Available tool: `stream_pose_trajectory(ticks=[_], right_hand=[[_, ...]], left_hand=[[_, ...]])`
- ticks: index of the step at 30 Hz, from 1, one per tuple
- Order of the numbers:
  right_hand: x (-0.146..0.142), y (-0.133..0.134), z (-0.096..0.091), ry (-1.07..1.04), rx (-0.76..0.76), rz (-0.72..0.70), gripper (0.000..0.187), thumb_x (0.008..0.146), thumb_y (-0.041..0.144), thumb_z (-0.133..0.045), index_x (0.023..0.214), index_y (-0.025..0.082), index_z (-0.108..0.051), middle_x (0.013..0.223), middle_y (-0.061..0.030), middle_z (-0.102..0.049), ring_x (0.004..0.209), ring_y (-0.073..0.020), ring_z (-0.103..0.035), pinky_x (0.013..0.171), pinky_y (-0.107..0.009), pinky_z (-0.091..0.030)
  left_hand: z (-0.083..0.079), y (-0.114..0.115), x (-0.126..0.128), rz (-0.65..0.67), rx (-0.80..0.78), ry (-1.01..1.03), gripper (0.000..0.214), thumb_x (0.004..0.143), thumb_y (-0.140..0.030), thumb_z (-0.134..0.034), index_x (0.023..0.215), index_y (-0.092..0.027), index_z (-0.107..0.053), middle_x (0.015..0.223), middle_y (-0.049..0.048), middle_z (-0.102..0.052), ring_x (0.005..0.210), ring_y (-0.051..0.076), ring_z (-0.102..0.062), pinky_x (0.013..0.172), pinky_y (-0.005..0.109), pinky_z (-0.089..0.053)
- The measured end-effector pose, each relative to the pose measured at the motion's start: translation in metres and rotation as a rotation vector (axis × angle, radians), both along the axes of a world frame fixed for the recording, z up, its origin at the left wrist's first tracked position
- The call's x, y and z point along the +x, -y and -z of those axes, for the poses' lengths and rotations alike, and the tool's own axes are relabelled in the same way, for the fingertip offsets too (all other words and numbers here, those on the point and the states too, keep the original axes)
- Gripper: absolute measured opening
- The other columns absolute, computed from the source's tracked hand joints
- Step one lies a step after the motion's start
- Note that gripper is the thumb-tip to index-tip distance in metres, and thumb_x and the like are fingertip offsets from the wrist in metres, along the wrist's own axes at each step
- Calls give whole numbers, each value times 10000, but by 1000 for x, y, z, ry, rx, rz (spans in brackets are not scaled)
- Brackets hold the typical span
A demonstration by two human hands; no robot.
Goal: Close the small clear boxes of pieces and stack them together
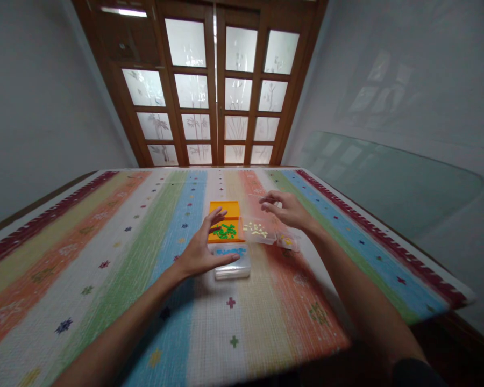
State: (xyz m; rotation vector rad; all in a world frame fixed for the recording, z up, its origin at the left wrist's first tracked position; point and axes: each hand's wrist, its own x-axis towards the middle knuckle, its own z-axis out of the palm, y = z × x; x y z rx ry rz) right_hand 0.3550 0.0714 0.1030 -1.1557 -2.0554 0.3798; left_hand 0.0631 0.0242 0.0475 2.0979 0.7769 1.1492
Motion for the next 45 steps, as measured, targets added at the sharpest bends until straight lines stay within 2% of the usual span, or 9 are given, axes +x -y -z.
stream_pose_trajectory(ticks=[3,7,10,12,16,20,24,30,45], right_hand=[[-18,17,-14,-60,0,-93,175,906,305,-605,960,188,-722,861,-58,-753,785,-200,-692,764,-351,-533],[-37,30,-25,-81,11,-163,175,929,339,-620,994,208,-716,908,-47,-744,843,-202,-684,828,-374,-536],[-41,31,-23,-183,-8,-177,296,945,422,-639,1149,213,-691,982,-63,-728,928,-220,-676,898,-412,-532],[-41,30,-17,-335,-51,-212,493,920,525,-670,1322,246,-608,1163,-89,-690,994,-228,-664,940,-438,-530],[-40,32,8,-633,-189,-395,916,768,713,-747,1531,393,-355,1519,-107,-446,1076,-247,-652,930,-458,-560],[-50,42,31,-682,-271,-543,1104,641,611,-899,1551,438,-298,1560,-98,-386,1194,-283,-609,979,-487,-556],[-62,52,38,-672,-260,-532,1018,708,454,-909,1542,435,-324,1484,-72,-487,1268,-278,-566,1012,-472,-556],[-64,53,41,-680,-230,-588,1015,761,401,-882,1558,452,-255,1459,-63,-529,1184,-243,-630,951,-444,-600],[-70,55,39,-777,-171,-510,525,740,378,-900,1149,322,-575,1275,-47,-652,1177,-242,-644,965,-441,-568]], left_hand=[[-6,3,8,51,-76,87,1091,699,-390,-904,1582,-295,-271,1548,192,-462,1403,348,-490,1122,553,-450],[-14,10,12,99,-126,163,951,755,-362,-866,1552,-275,-355,1457,177,-568,1322,325,-572,1067,500,-509],[-19,12,10,135,-149,245,885,759,-369,-867,1510,-256,-413,1398,166,-613,1231,296,-634,1032,464,-541],[-22,11,7,151,-176,304,861,751,-374,-878,1480,-248,-437,1392,163,-615,1219,289,-639,1035,456,-542],[-23,5,0,178,-218,427,825,718,-313,-913,1415,-244,-477,1386,157,-617,1231,286,-632,1050,432,-536],[-20,2,-2,182,-203,504,745,700,-245,-923,1339,-245,-540,1446,136,-564,1157,264,-665,1008,407,-569],[-17,4,-3,186,-200,502,719,702,-231,-924,1320,-266,-558,1412,105,-590,1182,260,-653,1020,391,-563],[-19,7,-6,203,-195,493,858,701,-188,-921,1429,-321,-487,1348,75,-635,1133,234,-683,1006,366,-572],[-21,7,-2,123,-197,496,470,716,-275,-915,1083,-215,-628,1252,102,-703,1130,255,-694,948,386,-598]])
